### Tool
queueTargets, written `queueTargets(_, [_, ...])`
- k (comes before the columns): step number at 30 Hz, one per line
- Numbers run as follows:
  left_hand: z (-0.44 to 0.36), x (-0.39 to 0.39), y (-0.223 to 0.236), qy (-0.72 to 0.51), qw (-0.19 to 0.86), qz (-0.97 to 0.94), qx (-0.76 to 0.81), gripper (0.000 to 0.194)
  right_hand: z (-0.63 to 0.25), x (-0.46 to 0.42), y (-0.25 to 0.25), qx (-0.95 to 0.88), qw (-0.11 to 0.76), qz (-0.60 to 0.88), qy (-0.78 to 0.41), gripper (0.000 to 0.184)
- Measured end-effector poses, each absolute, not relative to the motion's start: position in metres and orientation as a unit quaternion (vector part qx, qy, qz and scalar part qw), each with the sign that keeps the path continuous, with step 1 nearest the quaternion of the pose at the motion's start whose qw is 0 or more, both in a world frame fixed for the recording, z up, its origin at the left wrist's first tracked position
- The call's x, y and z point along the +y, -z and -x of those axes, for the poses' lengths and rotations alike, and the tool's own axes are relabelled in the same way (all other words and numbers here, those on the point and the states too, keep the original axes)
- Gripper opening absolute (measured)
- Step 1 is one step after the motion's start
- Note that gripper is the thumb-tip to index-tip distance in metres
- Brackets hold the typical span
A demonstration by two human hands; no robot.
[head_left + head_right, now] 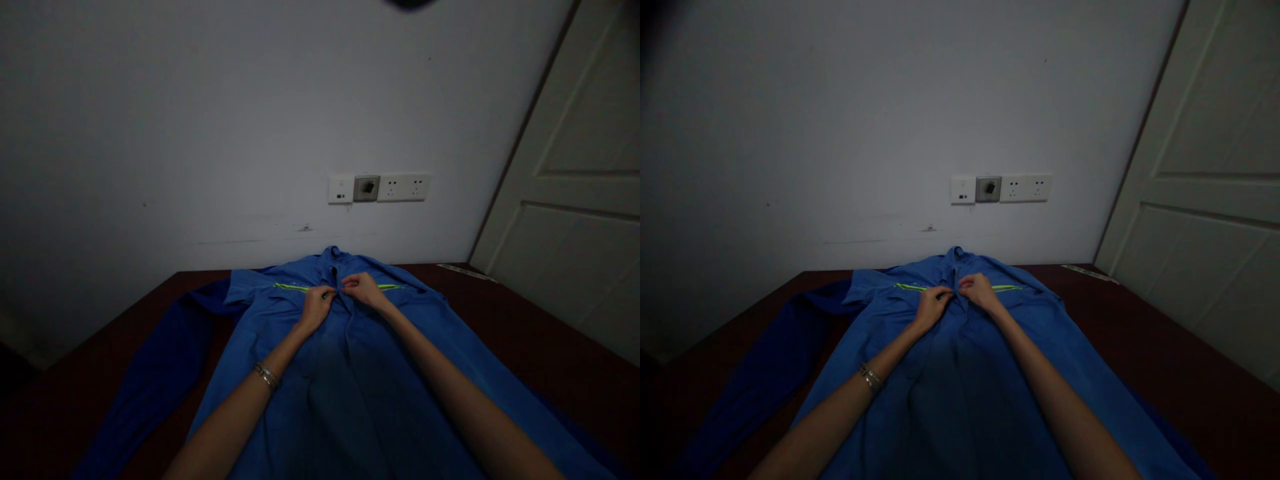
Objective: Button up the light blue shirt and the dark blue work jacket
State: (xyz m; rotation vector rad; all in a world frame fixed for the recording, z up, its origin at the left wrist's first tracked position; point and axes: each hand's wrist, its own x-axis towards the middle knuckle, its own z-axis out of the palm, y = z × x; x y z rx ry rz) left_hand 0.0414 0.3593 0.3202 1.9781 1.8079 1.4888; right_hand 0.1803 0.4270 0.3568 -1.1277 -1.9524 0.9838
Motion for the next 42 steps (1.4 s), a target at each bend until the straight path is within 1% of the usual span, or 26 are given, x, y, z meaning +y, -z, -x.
queueTargets(5, [-0.04,0.36,-0.317,-0.475,0.002,-0.667,0.574,0.014,-0.182,0.428,-0.354,-0.753,0.341,0.423,-0.372,0.022])
queueTargets(19, [-0.038,0.36,-0.312,-0.452,-0.043,-0.694,0.56,0.015,-0.181,0.434,-0.346,-0.768,0.335,0.406,-0.364,0.028])
queueTargets(22, [-0.039,0.358,-0.315,-0.44,-0.053,-0.69,0.572,0.014,-0.183,0.433,-0.348,-0.767,0.335,0.396,-0.378,0.028])
queueTargets(24, [-0.039,0.357,-0.317,-0.445,-0.047,-0.681,0.579,0.014,-0.184,0.431,-0.351,-0.755,0.333,0.379,-0.419,0.025])
queueTargets(26, [-0.04,0.356,-0.318,-0.458,-0.035,-0.67,0.583,0.015,-0.186,0.43,-0.353,-0.727,0.325,0.363,-0.484,0.022])
queueTargets(28, [-0.041,0.355,-0.319,-0.466,-0.017,-0.661,0.588,0.016,-0.187,0.428,-0.354,-0.696,0.313,0.354,-0.542,0.023])
queueTargets(30, [-0.041,0.354,-0.319,-0.466,0.001,-0.657,0.593,0.014,-0.187,0.427,-0.354,-0.682,0.305,0.348,-0.567,0.022])
queueTargets(35, [-0.042,0.354,-0.318,-0.476,0.026,-0.655,0.586,0.01,-0.186,0.424,-0.352,-0.696,0.302,0.338,-0.556,0.012])
queueTargets(42, [-0.041,0.356,-0.315,-0.491,0.041,-0.65,0.579,0.011,-0.185,0.424,-0.349,-0.741,0.299,0.336,-0.498,0.01])
